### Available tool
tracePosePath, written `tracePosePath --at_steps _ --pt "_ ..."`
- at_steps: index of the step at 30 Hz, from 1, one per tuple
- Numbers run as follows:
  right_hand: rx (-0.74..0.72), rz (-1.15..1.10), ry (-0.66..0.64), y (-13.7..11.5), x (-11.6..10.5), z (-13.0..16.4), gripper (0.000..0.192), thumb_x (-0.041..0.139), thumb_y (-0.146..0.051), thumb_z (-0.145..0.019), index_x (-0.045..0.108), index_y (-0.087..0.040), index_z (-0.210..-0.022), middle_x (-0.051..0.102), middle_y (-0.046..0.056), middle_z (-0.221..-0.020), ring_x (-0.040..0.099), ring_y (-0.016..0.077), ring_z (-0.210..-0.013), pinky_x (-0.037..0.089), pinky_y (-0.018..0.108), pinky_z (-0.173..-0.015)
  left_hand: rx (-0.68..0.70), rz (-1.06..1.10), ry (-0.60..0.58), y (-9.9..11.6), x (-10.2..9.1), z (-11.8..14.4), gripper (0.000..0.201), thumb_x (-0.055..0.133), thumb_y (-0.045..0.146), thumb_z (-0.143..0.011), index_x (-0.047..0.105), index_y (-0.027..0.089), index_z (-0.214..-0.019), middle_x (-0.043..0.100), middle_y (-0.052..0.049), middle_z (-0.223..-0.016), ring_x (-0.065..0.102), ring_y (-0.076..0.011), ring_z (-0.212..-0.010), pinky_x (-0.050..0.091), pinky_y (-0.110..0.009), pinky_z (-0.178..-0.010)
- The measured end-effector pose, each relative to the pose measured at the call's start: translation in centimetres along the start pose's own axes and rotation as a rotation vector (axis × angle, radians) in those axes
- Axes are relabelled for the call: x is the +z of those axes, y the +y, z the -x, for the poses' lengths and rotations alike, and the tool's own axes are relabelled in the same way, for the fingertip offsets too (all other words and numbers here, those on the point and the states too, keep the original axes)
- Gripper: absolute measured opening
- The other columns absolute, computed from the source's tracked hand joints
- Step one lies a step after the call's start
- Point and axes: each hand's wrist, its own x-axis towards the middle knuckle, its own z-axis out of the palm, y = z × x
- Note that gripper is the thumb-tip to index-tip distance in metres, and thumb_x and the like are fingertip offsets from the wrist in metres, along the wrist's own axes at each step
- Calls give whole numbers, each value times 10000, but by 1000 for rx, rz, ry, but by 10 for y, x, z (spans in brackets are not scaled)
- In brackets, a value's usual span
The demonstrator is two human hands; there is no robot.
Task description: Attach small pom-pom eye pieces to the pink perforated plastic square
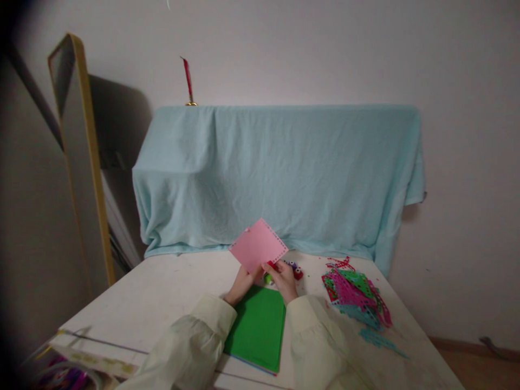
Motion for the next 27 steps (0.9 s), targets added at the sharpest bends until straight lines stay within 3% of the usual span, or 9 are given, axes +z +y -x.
tracePosePath --at_steps 8,14,27 --pt "74 52 35 7 -3 -3 410 767 -484 -621 662 -137 -813 609 0 -652 451 91 -486 313 209 -440 39 -21 19 -3 -1 -1 432 504 480 -845 627 120 -1048 680 -78 -972 597 -181 -853 467 -302 -816" --pt "65 38 13 5 -1 -1 417 755 -490 -638 665 -136 -837 615 4 -668 461 96 -496 324 214 -448 41 -30 8 -7 -3 -3 423 509 478 -841 621 133 -1059 677 -78 -996 595 -185 -881 458 -306 -832" --pt "46 -2 10 8 4 -2 356 774 -473 -627 670 -169 -779 577 -14 -619 435 95 -483 296 216 -436 -74 -35 0 -16 -3 -4 462 480 542 -831 649 111 -816 644 -45 -716 553 -157 -647 441 -260 -628"
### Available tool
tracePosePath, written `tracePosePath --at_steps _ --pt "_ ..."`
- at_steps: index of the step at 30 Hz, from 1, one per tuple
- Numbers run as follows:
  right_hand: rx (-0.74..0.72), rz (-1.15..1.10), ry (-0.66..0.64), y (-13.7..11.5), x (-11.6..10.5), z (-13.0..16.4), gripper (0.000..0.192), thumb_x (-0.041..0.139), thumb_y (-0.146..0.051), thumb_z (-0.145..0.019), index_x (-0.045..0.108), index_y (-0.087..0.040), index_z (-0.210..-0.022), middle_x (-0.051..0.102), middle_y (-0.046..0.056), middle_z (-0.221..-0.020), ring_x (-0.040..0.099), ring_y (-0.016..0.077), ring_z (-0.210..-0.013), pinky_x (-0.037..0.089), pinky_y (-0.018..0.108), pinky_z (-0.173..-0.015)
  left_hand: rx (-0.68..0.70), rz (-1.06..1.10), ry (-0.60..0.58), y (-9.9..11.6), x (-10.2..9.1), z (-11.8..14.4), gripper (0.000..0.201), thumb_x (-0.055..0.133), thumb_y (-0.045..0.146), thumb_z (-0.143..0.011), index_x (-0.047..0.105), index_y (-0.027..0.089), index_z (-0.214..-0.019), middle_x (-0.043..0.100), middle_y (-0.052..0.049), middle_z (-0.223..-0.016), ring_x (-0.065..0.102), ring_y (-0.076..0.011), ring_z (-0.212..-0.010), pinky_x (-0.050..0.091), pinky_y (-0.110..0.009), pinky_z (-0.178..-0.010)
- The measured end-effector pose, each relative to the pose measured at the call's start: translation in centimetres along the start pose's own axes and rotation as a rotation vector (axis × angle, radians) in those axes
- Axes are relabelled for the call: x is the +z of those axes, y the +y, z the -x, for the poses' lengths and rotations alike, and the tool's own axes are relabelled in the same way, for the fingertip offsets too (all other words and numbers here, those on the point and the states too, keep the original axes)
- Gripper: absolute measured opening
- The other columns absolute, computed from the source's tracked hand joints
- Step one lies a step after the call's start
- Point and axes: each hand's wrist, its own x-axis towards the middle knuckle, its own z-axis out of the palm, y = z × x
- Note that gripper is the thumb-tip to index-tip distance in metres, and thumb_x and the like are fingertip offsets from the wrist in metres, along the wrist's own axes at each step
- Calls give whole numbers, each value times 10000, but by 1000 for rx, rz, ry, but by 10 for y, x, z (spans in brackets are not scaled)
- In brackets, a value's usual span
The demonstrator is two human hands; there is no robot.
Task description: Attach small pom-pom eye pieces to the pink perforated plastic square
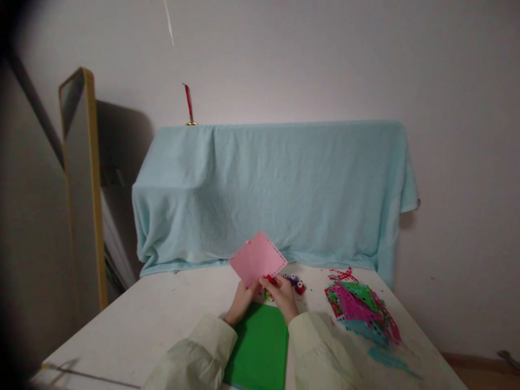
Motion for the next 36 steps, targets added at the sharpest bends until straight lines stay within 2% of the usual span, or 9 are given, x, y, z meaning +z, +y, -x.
tracePosePath --at_steps 12,21,26,31,36 --pt "-2 17 -23 8 -4 -1 376 769 -474 -634 660 -161 -812 591 -13 -650 439 97 -484 299 220 -443 37 26 -33 -2 -1 0 426 472 502 -850 631 107 -829 597 -29 -696 492 -130 -620 408 -238 -592" --pt "-21 61 -13 8 -1 4 364 729 -441 -702 657 -168 -932 616 12 -744 479 113 -546 338 216 -471 21 74 34 -4 2 -1 464 491 528 -834 659 103 -912 662 -55 -799 549 -154 -699 439 -255 -662" --pt "-54 48 2 7 -1 3 357 739 -444 -688 649 -163 -890 621 18 -753 499 119 -568 359 219 -481 18 65 4 -2 1 0 461 483 532 -842 662 107 -858 653 -44 -746 538 -147 -659 428 -248 -633" --pt "-71 15 24 1 0 3 395 772 -485 -618 631 -166 -803 619 2 -707 491 112 -536 351 218 -462 50 48 26 1 1 0 453 499 520 -839 667 106 -913 670 -57 -816 559 -157 -721 432 -254 -682" --pt "-59 4 21 -2 2 2 406 792 -475 -588 633 -164 -795 634 11 -716 515 120 -549 369 221 -468 42 20 49 0 0 -1 442 492 519 -844 650 107 -828 635 -32 -698 529 -135 -625 412 -233 -602"
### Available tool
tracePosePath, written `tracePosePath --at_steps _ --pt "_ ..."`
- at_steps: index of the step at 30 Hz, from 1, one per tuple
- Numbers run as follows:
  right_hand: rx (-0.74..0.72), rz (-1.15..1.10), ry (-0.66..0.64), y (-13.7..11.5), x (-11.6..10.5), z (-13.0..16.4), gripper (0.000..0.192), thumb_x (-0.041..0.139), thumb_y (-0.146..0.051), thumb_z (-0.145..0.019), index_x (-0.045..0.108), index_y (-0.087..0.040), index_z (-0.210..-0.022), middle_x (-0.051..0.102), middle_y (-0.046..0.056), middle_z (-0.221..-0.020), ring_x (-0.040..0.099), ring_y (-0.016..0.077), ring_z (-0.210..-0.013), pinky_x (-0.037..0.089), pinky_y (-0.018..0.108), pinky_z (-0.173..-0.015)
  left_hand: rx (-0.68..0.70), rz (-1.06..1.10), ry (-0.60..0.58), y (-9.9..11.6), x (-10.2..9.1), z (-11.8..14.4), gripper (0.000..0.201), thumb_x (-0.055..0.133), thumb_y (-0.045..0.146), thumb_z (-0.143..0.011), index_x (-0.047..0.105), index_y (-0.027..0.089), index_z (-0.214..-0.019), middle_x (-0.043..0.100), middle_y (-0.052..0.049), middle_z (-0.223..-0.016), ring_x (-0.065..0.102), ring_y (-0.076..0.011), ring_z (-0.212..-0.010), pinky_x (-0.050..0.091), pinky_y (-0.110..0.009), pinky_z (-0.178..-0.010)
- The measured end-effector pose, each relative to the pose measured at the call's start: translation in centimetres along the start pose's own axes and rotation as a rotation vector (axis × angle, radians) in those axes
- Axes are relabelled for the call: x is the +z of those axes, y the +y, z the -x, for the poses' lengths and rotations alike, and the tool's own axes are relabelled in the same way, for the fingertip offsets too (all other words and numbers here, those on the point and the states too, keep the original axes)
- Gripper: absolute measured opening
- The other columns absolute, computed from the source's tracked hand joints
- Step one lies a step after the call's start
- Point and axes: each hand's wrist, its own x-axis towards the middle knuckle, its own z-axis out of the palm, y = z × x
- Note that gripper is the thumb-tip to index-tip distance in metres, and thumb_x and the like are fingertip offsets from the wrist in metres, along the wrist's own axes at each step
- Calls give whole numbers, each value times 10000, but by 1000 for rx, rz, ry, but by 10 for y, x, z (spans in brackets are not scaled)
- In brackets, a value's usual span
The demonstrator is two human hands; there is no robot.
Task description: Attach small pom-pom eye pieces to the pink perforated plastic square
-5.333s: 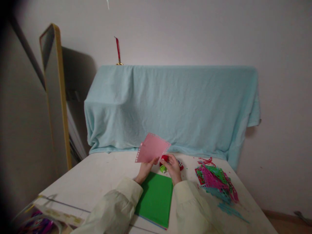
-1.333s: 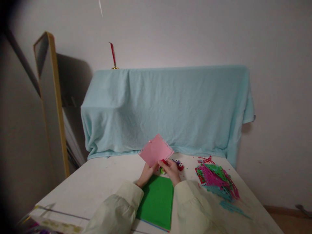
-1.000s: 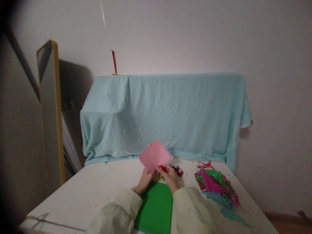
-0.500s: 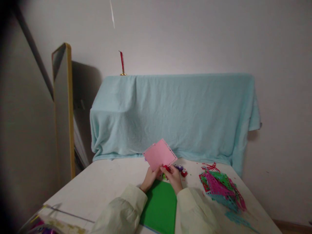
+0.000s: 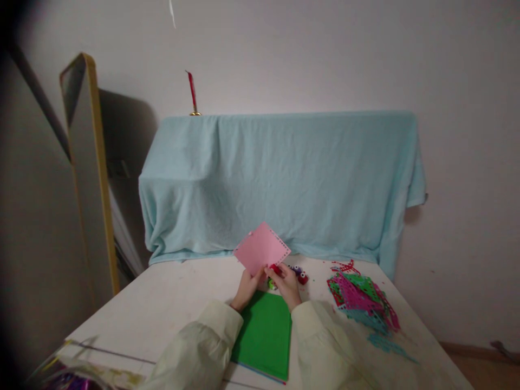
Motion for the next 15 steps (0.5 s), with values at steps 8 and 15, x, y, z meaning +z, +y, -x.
tracePosePath --at_steps 8,15 --pt "9 12 -40 4 -5 -1 335 796 -390 -618 635 -159 -801 629 7 -718 550 136 -615 411 225 -531 75 -11 31 4 0 0 408 499 501 -846 633 120 -792 609 -15 -650 535 -133 -604 417 -228 -583" --pt "13 -2 -36 4 -3 0 301 785 -361 -641 633 -163 -809 640 15 -727 557 141 -621 413 227 -539 67 -1 62 5 -2 1 380 503 492 -848 623 134 -806 603 -9 -657 538 -130 -586 420 -229 -563"
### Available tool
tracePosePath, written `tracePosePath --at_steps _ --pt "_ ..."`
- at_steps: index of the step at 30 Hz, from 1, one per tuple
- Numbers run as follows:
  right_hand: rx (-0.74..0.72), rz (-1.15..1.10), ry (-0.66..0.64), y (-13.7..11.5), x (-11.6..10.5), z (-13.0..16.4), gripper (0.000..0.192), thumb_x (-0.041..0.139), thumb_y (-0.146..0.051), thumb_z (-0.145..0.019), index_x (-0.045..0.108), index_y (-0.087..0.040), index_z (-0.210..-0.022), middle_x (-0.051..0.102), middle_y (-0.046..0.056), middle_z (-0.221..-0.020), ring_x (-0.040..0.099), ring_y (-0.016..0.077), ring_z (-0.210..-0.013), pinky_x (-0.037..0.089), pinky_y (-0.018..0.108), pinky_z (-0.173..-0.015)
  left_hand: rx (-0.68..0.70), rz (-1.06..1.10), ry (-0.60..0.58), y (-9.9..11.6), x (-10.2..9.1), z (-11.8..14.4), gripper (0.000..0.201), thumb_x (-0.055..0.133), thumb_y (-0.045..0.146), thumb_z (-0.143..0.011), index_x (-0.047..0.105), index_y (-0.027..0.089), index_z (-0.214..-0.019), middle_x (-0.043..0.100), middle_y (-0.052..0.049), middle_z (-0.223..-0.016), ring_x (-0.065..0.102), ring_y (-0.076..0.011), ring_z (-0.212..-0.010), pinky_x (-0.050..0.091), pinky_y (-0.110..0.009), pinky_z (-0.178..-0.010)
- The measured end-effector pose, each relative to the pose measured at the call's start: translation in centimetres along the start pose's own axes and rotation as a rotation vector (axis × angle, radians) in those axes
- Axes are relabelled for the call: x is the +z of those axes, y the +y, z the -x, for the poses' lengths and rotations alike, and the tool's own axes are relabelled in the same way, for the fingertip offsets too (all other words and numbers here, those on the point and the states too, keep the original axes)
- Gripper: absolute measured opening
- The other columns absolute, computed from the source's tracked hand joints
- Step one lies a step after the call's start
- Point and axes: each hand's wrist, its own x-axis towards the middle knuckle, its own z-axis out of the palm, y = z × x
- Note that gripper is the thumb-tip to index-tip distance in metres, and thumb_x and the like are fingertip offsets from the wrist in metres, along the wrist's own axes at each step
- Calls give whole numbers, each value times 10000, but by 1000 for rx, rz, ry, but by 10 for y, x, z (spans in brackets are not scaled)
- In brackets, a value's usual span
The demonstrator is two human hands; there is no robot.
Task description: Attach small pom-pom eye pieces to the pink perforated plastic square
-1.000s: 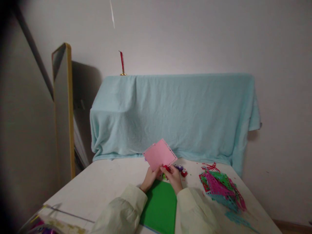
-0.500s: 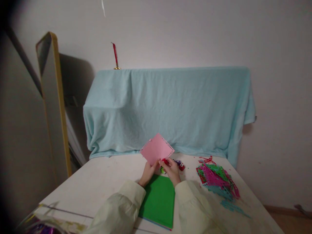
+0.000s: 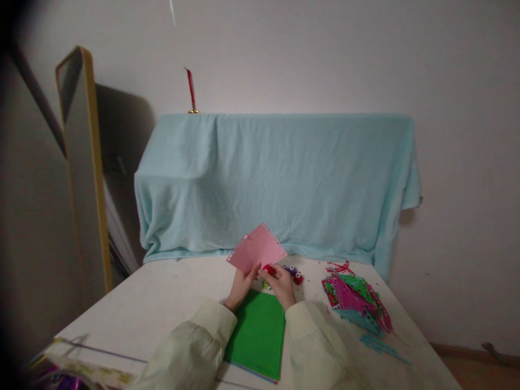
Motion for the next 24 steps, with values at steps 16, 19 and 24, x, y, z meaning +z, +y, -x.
tracePosePath --at_steps 16,19,24 --pt "-23 29 137 1 -2 -3 368 767 -436 -652 581 -163 -816 620 12 -648 549 135 -514 421 246 -478 -52 35 -11 9 -1 1 428 531 541 -808 602 127 -722 563 -4 -599 502 -123 -565 374 -226 -544" --pt "-18 24 164 -1 -1 -2 386 771 -455 -640 565 -177 -812 588 -15 -607 515 119 -481 386 231 -443 -62 43 11 9 -1 1 452 525 564 -801 597 127 -708 558 -5 -587 499 -124 -556 381 -229 -538" --pt "-49 -23 151 -4 -2 -1 374 771 -444 -645 565 -196 -835 591 -23 -664 510 111 -500 396 235 -469 -93 71 46 8 -4 0 473 523 573 -795 591 127 -655 555 -12 -575 509 -128 -558 395 -238 -543"
